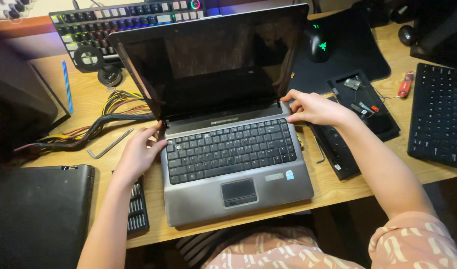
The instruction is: Disassembling a laptop by opening the chassis and removing the keyboard and internal components with a screwdriver.
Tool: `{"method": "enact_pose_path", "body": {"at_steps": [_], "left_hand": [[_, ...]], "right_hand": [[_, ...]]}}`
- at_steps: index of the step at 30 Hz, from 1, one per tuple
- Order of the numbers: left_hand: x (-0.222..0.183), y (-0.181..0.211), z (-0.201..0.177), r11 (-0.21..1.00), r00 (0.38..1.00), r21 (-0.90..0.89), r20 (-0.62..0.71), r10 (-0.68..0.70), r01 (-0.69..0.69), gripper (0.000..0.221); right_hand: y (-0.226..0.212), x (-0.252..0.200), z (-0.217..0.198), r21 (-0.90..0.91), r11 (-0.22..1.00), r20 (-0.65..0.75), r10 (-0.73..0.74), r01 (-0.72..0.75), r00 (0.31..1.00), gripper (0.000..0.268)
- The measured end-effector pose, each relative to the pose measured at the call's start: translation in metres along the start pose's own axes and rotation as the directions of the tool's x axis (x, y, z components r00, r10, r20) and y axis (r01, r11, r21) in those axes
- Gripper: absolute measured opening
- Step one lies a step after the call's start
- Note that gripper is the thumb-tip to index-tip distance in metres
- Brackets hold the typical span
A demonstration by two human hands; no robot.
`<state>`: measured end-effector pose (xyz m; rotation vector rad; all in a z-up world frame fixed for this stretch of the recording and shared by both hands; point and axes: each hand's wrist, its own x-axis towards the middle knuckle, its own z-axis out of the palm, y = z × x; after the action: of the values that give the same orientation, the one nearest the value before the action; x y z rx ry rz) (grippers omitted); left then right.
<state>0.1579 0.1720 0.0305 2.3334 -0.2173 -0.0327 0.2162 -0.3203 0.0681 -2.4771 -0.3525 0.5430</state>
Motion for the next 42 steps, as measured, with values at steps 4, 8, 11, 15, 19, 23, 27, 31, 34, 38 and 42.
{"method": "enact_pose_path", "body": {"at_steps": [4,8,11,15,19,23,27,31,34,38,42], "left_hand": [[0.004,0.017,-0.006,0.973,0.980,-0.122,0.059,-0.191,0.197,0.052],[0.002,0.026,-0.011,0.988,0.985,0.039,0.084,-0.149,0.147,0.051],[0.000,0.028,-0.009,0.971,0.999,0.237,0.047,-0.022,0.010,0.044],[-0.002,0.017,-0.005,0.862,0.908,0.344,-0.057,0.416,-0.373,0.039],[0.000,0.016,-0.004,0.934,0.945,0.153,0.009,0.326,-0.323,0.034],[-0.005,0.030,0.002,0.921,0.949,0.242,0.006,0.314,-0.306,0.041],[-0.014,0.051,0.026,0.831,0.957,0.483,0.064,0.282,-0.277,0.060],[-0.017,0.056,0.050,0.748,0.964,0.635,-0.022,0.265,-0.191,0.055],[-0.019,0.069,0.056,0.729,0.947,0.654,-0.055,0.315,-0.205,0.065],[-0.010,0.079,0.067,0.729,0.931,0.657,-0.113,0.348,-0.192,0.054],[0.003,0.094,0.084,0.817,0.985,0.575,-0.107,0.137,-0.051,0.027]], "right_hand": [[-0.003,0.003,-0.003,-0.026,1.000,0.007,0.004,-0.004,1.000,0.057],[-0.017,0.003,-0.002,-0.078,0.997,0.005,0.022,-0.021,1.000,0.057],[-0.026,-0.003,-0.003,-0.145,0.989,-0.014,0.039,-0.041,0.999,0.057],[-0.024,-0.011,0.003,-0.229,0.972,-0.084,-0.078,0.057,0.993,0.058],[-0.029,-0.018,0.003,-0.259,0.954,-0.116,-0.188,0.153,0.975,0.056],[-0.039,-0.014,0.001,-0.303,0.938,-0.042,-0.187,0.166,0.981,0.055],[-0.038,-0.012,0.009,-0.320,0.936,-0.032,-0.167,0.148,0.985,0.054],[-0.044,-0.019,0.013,-0.328,0.934,-0.069,-0.172,0.141,0.983,0.054],[-0.042,-0.026,0.020,-0.292,0.945,-0.100,-0.183,0.147,0.978,0.056],[-0.039,-0.026,0.024,-0.344,0.920,-0.165,-0.256,0.188,0.953,0.044],[-0.043,-0.024,0.017,-0.371,0.902,-0.172,-0.301,0.221,0.938,0.040]]}}
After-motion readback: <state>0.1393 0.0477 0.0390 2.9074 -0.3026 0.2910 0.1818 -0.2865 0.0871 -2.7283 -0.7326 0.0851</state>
